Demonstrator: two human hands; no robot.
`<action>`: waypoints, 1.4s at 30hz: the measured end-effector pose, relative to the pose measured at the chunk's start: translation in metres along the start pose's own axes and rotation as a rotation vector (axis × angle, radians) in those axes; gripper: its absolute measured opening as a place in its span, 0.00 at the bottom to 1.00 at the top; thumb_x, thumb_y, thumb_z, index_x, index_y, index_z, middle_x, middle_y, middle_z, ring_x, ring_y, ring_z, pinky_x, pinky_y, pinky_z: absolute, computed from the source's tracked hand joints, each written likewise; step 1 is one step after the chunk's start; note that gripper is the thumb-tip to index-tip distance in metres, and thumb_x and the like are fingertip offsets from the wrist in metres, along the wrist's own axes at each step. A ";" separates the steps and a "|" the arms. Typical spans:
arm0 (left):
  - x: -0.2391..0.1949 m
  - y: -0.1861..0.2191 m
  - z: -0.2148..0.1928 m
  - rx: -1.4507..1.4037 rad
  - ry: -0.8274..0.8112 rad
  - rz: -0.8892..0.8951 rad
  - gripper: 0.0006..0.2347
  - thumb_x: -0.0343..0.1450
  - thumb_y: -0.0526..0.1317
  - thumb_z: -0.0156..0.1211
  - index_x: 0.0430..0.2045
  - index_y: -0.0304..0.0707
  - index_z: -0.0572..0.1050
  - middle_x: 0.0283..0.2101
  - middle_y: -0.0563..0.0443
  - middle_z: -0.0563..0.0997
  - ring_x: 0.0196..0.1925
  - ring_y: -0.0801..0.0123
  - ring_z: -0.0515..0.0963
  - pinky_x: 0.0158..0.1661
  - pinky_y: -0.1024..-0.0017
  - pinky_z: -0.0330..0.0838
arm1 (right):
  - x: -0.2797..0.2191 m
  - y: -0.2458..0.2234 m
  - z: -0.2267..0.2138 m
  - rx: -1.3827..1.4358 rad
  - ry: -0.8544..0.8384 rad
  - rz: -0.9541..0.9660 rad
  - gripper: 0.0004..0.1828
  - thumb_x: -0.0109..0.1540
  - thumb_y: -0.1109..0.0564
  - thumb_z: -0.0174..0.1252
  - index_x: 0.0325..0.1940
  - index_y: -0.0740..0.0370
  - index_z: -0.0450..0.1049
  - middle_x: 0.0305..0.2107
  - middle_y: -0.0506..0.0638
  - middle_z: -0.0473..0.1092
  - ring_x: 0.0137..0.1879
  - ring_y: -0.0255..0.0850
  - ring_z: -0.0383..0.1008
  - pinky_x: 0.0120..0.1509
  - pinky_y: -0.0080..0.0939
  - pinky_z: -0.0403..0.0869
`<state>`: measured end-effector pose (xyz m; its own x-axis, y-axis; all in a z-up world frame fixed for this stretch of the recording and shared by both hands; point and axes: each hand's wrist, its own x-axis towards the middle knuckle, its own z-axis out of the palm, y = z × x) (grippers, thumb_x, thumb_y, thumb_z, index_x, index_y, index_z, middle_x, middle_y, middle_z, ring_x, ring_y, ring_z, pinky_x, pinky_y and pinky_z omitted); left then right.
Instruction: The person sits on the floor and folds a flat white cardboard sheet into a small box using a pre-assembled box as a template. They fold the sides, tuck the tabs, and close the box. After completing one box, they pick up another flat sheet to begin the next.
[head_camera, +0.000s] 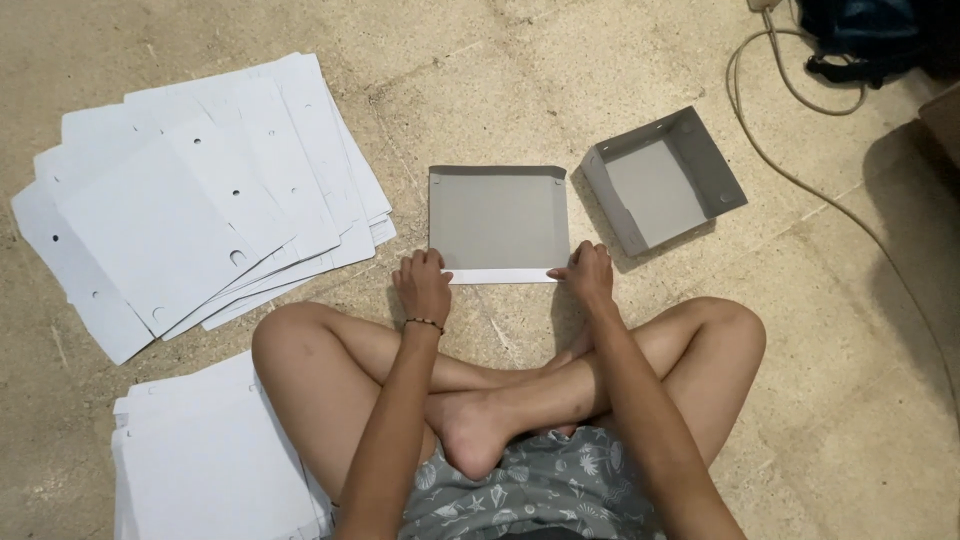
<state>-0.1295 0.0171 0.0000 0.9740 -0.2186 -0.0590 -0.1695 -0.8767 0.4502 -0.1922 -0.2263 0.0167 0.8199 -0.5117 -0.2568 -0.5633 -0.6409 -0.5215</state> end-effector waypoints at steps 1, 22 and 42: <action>-0.005 0.001 0.013 0.000 -0.004 -0.002 0.07 0.63 0.39 0.59 0.25 0.39 0.68 0.32 0.48 0.72 0.41 0.59 0.72 0.42 0.64 0.63 | -0.001 0.008 0.008 -0.001 -0.003 0.002 0.23 0.46 0.53 0.69 0.34 0.65 0.64 0.31 0.58 0.62 0.42 0.53 0.67 0.43 0.45 0.68; 0.006 0.025 0.027 -0.155 -0.165 -0.122 0.18 0.53 0.54 0.67 0.16 0.37 0.72 0.24 0.44 0.72 0.33 0.53 0.74 0.38 0.63 0.67 | -0.033 -0.038 -0.029 -0.018 -0.013 0.155 0.27 0.46 0.45 0.68 0.32 0.71 0.69 0.28 0.66 0.67 0.41 0.63 0.70 0.46 0.59 0.64; 0.030 0.034 -0.056 0.762 -0.294 0.434 0.21 0.67 0.40 0.53 0.55 0.59 0.59 0.68 0.57 0.36 0.68 0.55 0.38 0.64 0.54 0.32 | -0.041 -0.039 -0.023 -0.560 -0.159 -0.329 0.26 0.52 0.62 0.53 0.53 0.43 0.68 0.65 0.48 0.46 0.69 0.58 0.40 0.62 0.65 0.50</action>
<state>-0.0975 0.0047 0.0636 0.7425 -0.6024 -0.2929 -0.6652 -0.7148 -0.2160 -0.2058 -0.1936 0.0659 0.9392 -0.1755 -0.2952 -0.2140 -0.9714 -0.1033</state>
